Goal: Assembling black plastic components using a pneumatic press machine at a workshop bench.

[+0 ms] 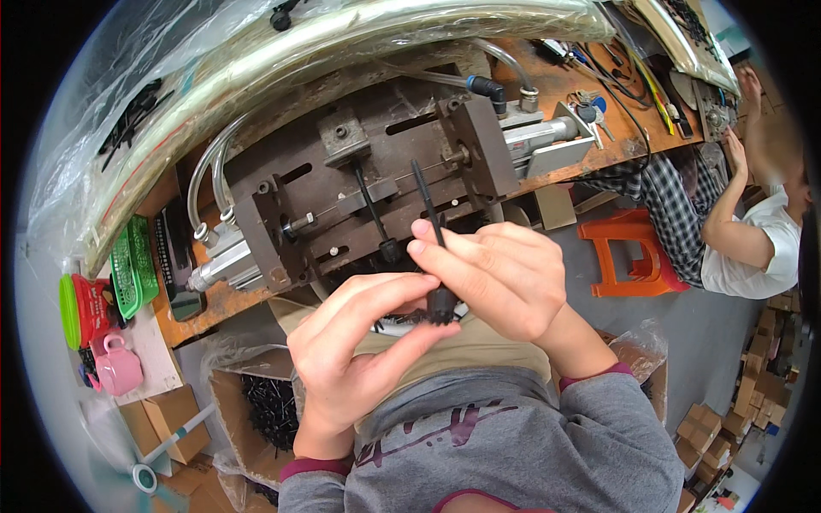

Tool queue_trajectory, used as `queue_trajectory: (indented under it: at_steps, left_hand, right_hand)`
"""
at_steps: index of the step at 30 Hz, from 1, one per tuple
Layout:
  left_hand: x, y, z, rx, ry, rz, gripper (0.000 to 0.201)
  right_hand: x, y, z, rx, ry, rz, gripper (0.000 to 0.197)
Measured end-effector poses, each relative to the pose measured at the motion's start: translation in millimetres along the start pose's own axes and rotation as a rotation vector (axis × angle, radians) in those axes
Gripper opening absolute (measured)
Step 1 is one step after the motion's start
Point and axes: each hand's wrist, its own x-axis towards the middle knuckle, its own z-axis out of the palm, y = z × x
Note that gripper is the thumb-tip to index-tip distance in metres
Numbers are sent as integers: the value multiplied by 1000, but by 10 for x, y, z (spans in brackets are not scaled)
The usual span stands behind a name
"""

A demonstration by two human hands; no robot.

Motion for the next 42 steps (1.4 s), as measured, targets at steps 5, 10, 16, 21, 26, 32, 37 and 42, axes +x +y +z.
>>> queue_trajectory:
  at_steps: [5,10,16,21,26,32,37,42]
  left_hand:
    - [-33,-39,-68,-134,74,-7,38]
    - [-68,42,-51,-50,87,-102,42]
    - [-30,-245,36,541,177,132,30]
    - [43,-294,117,717,107,105,28]
    - [113,-266,102,741,100,67,25]
    - [104,-268,58,705,65,12,28]
    - [197,-27,-122,611,-84,-80,34]
    - [918,102,-506,647,148,249,13]
  right_hand:
    - [127,-38,60,26,9,-40,41]
    - [113,6,128,5,17,-71,42]
    - [39,131,52,68,108,186,46]
    - [110,43,-43,345,81,250,60]
    - [88,28,-82,495,137,312,55]
    - [-8,8,-113,695,196,365,52]
    - [130,-68,-301,285,-93,416,37]
    - [151,-49,-141,230,-248,375,33]
